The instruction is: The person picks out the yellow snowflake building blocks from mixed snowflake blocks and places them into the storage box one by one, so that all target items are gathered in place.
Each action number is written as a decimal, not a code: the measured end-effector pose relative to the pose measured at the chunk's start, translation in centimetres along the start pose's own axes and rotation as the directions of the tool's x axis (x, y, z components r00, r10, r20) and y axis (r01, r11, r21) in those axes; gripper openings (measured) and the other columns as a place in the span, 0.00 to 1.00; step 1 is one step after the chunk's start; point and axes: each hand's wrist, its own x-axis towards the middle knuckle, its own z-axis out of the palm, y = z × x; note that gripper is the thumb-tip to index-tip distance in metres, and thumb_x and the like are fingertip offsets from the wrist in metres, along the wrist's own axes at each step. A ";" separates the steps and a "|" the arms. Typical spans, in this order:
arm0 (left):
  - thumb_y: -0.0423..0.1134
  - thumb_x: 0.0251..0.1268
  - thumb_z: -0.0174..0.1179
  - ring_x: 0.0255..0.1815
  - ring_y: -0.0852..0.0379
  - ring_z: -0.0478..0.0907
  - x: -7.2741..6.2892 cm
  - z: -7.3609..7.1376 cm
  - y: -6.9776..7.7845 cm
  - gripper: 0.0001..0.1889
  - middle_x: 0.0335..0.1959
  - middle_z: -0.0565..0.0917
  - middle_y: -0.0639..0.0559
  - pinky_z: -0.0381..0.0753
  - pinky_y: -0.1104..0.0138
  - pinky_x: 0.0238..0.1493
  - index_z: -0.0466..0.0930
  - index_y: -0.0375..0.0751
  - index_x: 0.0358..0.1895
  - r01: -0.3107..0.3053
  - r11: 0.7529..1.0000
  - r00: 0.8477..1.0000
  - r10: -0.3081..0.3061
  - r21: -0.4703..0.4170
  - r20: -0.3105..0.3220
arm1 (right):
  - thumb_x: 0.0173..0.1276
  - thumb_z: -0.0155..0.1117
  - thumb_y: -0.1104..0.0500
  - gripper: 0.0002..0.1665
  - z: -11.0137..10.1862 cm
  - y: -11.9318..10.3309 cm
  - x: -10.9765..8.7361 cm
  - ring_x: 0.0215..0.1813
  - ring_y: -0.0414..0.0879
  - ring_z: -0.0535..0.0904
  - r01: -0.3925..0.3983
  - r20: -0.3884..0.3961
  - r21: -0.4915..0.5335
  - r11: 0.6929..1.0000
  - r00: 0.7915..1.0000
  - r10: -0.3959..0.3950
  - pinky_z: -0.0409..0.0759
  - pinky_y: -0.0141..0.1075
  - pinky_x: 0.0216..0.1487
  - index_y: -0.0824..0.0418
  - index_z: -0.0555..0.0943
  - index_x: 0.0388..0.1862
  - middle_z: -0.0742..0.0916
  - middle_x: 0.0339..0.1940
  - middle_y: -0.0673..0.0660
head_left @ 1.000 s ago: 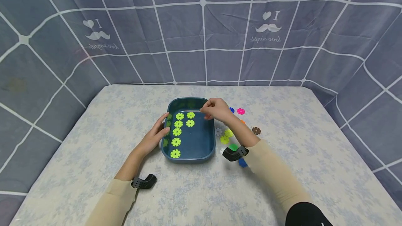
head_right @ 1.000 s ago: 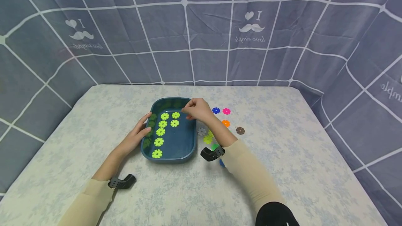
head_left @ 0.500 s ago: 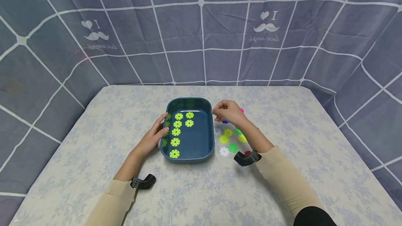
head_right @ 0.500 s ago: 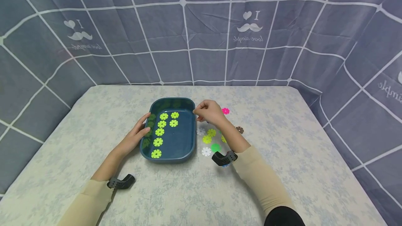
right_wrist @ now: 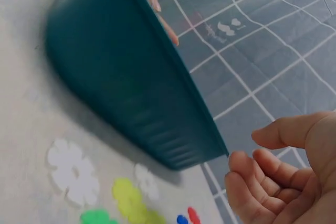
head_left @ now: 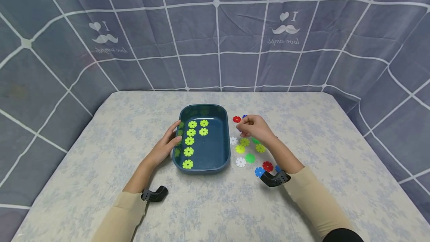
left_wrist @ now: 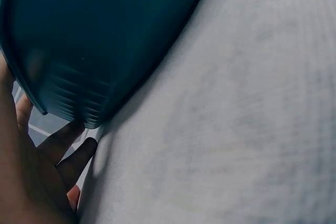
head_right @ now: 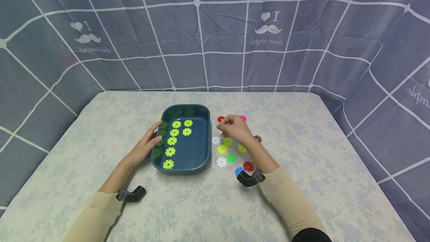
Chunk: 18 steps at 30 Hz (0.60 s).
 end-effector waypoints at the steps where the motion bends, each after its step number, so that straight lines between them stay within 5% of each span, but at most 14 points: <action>1: 0.44 0.79 0.44 0.77 0.36 0.45 0.0 0.0 0.0 0.32 0.77 0.48 0.36 0.52 0.38 0.68 0.42 0.58 0.80 0.000 1.000 1.000 0.000 0.001 0.001 | 0.70 0.62 0.61 0.10 -0.2 0.2 -0.2 0.36 0.62 0.81 -0.002 -0.003 -0.005 1.000 1.000 0.002 0.84 0.43 0.42 0.69 0.79 0.37 0.83 0.35 0.69; 7: 0.44 0.79 0.45 0.76 0.36 0.46 0.0 0.0 0.1 0.32 0.77 0.48 0.35 0.52 0.38 0.68 0.42 0.57 0.80 0.005 1.000 1.000 -0.005 0.009 -0.006 | 0.71 0.60 0.61 0.10 -1.3 1.2 -0.9 0.32 0.50 0.80 -0.022 -0.006 -0.027 0.999 1.000 0.022 0.84 0.40 0.42 0.70 0.78 0.40 0.82 0.41 0.70; 18: 0.44 0.79 0.44 0.77 0.36 0.45 -0.1 0.0 0.0 0.32 0.77 0.48 0.35 0.52 0.38 0.68 0.42 0.56 0.80 0.000 1.000 1.000 0.000 -0.003 -0.003 | 0.70 0.61 0.61 0.10 -2.8 2.8 -1.9 0.33 0.51 0.80 -0.050 -0.018 -0.074 0.996 0.999 0.049 0.83 0.39 0.41 0.70 0.78 0.39 0.83 0.38 0.69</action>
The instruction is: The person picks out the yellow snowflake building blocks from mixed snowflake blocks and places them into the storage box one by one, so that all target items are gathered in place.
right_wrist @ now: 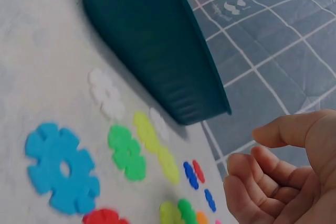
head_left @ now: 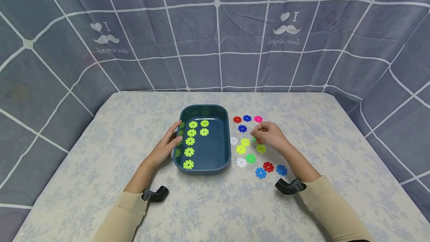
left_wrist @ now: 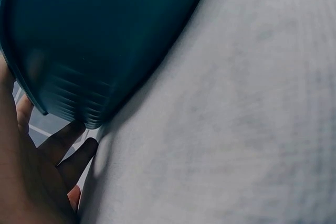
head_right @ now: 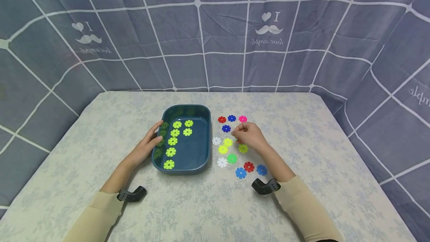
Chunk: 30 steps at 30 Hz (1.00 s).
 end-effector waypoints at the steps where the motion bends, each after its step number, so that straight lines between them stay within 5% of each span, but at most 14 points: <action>1: 0.44 0.79 0.45 0.77 0.37 0.46 0.0 0.0 0.0 0.32 0.77 0.49 0.36 0.53 0.38 0.68 0.43 0.57 0.80 0.001 1.000 1.000 -0.001 0.001 -0.001 | 0.70 0.61 0.61 0.10 -0.1 0.2 -0.1 0.33 0.51 0.80 -0.003 0.000 -0.005 1.000 1.000 0.003 0.83 0.39 0.40 0.70 0.78 0.38 0.83 0.37 0.68; 11: 0.44 0.79 0.45 0.77 0.37 0.46 0.1 0.1 0.0 0.32 0.77 0.49 0.36 0.52 0.38 0.68 0.43 0.58 0.79 0.009 1.000 1.000 -0.008 0.016 -0.011 | 0.70 0.62 0.59 0.12 -1.4 2.4 -0.5 0.30 0.47 0.76 -0.073 -0.019 -0.044 0.996 0.997 0.072 0.77 0.36 0.35 0.69 0.77 0.40 0.80 0.26 0.56; 21: 0.44 0.79 0.44 0.76 0.37 0.46 0.0 0.0 -0.1 0.31 0.77 0.49 0.36 0.52 0.38 0.68 0.44 0.58 0.79 0.010 1.000 1.000 -0.010 0.018 -0.014 | 0.70 0.60 0.58 0.11 -1.7 4.1 -1.2 0.30 0.48 0.75 -0.023 0.004 -0.117 0.993 1.000 0.023 0.78 0.35 0.33 0.67 0.78 0.37 0.80 0.24 0.56; 30: 0.43 0.79 0.45 0.76 0.36 0.46 0.0 0.0 0.4 0.32 0.77 0.48 0.36 0.52 0.38 0.68 0.42 0.57 0.80 0.020 0.999 1.000 -0.020 0.029 -0.017 | 0.68 0.64 0.58 0.11 -1.7 4.7 -1.1 0.30 0.48 0.75 -0.065 -0.030 -0.204 0.977 0.998 0.060 0.77 0.37 0.33 0.66 0.79 0.38 0.81 0.27 0.56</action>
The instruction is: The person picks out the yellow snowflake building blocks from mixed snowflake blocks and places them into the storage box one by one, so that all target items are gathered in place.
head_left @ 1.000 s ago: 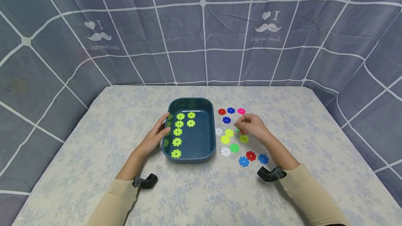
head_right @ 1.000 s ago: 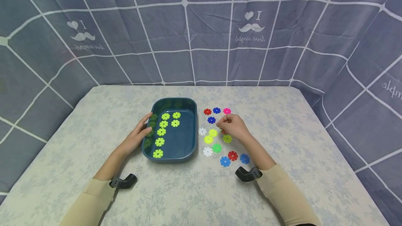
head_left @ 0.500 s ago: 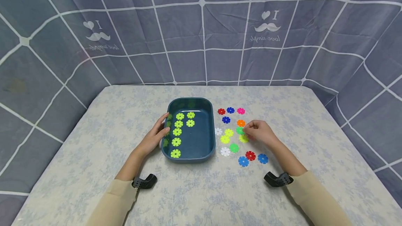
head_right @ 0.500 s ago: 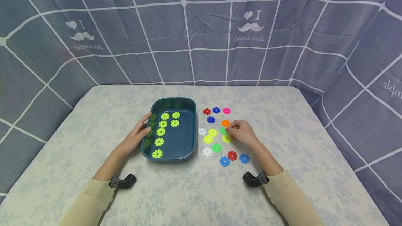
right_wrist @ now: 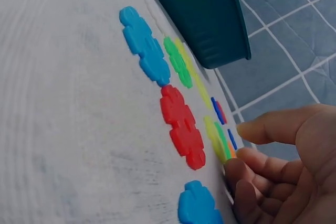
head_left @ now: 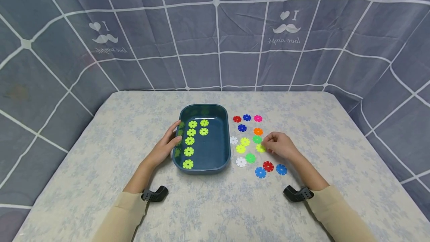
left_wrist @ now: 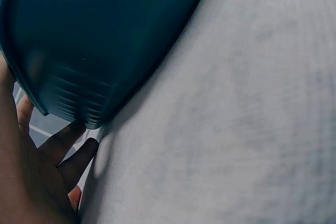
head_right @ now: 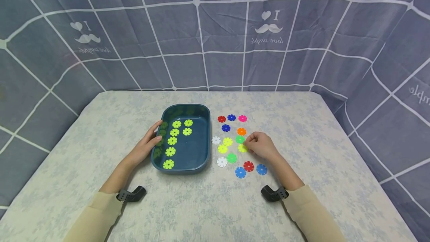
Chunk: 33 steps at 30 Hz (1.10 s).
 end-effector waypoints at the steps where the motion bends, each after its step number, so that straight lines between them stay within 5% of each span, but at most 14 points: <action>1: 0.42 0.79 0.44 0.76 0.36 0.46 0.0 0.0 0.0 0.32 0.78 0.48 0.36 0.52 0.37 0.68 0.42 0.57 0.80 0.002 1.000 1.000 -0.002 0.005 -0.001 | 0.68 0.64 0.58 0.11 0.0 0.0 0.0 0.30 0.48 0.76 0.005 0.004 -0.010 1.000 1.000 -0.005 0.77 0.37 0.33 0.66 0.79 0.39 0.81 0.28 0.55; 14: 0.43 0.80 0.44 0.76 0.35 0.47 0.0 0.1 -0.5 0.32 0.77 0.49 0.34 0.55 0.38 0.67 0.42 0.55 0.80 -0.047 0.998 0.999 0.048 -0.043 0.025 | 0.58 0.75 0.55 0.20 0.5 0.3 -0.2 0.33 0.49 0.70 0.069 0.018 -0.102 0.992 0.998 -0.067 0.71 0.38 0.35 0.67 0.78 0.40 0.77 0.30 0.55; 24: 0.43 0.80 0.44 0.76 0.36 0.46 0.1 0.0 -0.4 0.32 0.77 0.48 0.36 0.54 0.38 0.67 0.42 0.55 0.80 -0.042 0.998 0.999 0.043 -0.036 0.024 | 0.57 0.75 0.57 0.20 0.8 -0.1 -0.3 0.33 0.49 0.70 0.039 0.005 -0.109 0.993 0.999 -0.039 0.71 0.38 0.34 0.67 0.75 0.38 0.76 0.29 0.56; 33: 0.44 0.79 0.45 0.76 0.36 0.47 0.0 0.0 -0.4 0.32 0.77 0.49 0.35 0.54 0.38 0.68 0.43 0.56 0.80 -0.034 0.999 0.999 0.035 -0.034 0.016 | 0.59 0.74 0.59 0.18 0.8 0.1 -0.2 0.31 0.48 0.67 0.115 0.006 -0.090 0.989 0.993 -0.115 0.67 0.39 0.34 0.65 0.72 0.37 0.73 0.27 0.54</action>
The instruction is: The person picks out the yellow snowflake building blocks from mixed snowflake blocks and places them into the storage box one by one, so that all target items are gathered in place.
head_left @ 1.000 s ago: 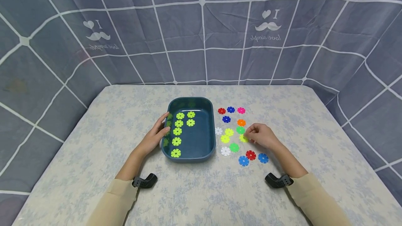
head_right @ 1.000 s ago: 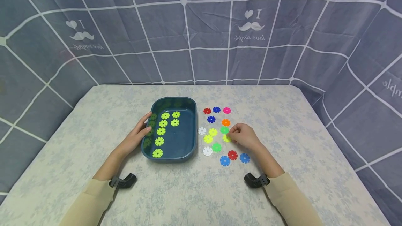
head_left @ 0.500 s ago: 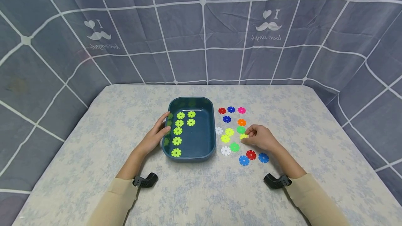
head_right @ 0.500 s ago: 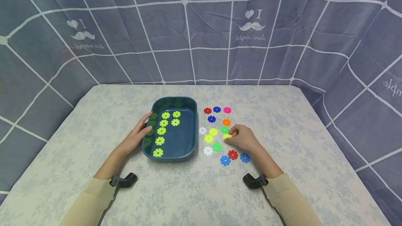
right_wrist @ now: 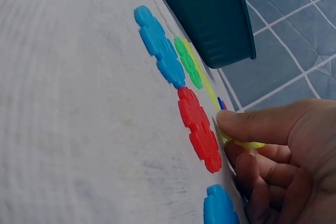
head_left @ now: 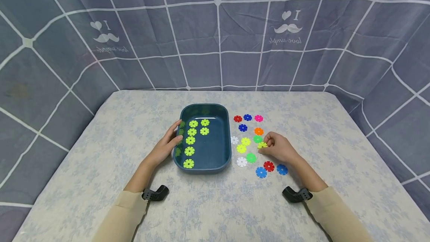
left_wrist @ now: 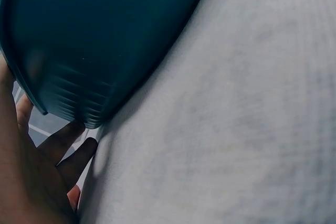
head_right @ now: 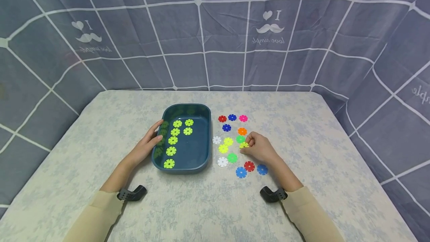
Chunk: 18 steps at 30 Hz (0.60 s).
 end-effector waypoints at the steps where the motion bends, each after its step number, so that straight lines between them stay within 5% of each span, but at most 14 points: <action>1: 0.44 0.79 0.45 0.76 0.36 0.47 0.0 0.0 0.0 0.32 0.77 0.49 0.35 0.54 0.38 0.68 0.43 0.56 0.80 -0.001 1.000 1.000 0.001 -0.002 0.001 | 0.60 0.73 0.59 0.18 0.0 0.0 0.0 0.31 0.48 0.67 0.006 0.001 0.006 1.000 1.000 -0.006 0.66 0.39 0.34 0.66 0.73 0.38 0.73 0.27 0.54; 18: 0.45 0.79 0.45 0.77 0.37 0.46 0.0 0.1 0.0 0.32 0.77 0.49 0.37 0.52 0.38 0.68 0.43 0.59 0.79 0.029 0.999 1.000 -0.028 0.023 -0.012 | 0.63 0.71 0.60 0.18 -0.5 -0.3 0.0 0.25 0.47 0.69 -0.007 0.085 0.199 0.980 0.996 -0.010 0.71 0.35 0.31 0.68 0.73 0.40 0.68 0.19 0.51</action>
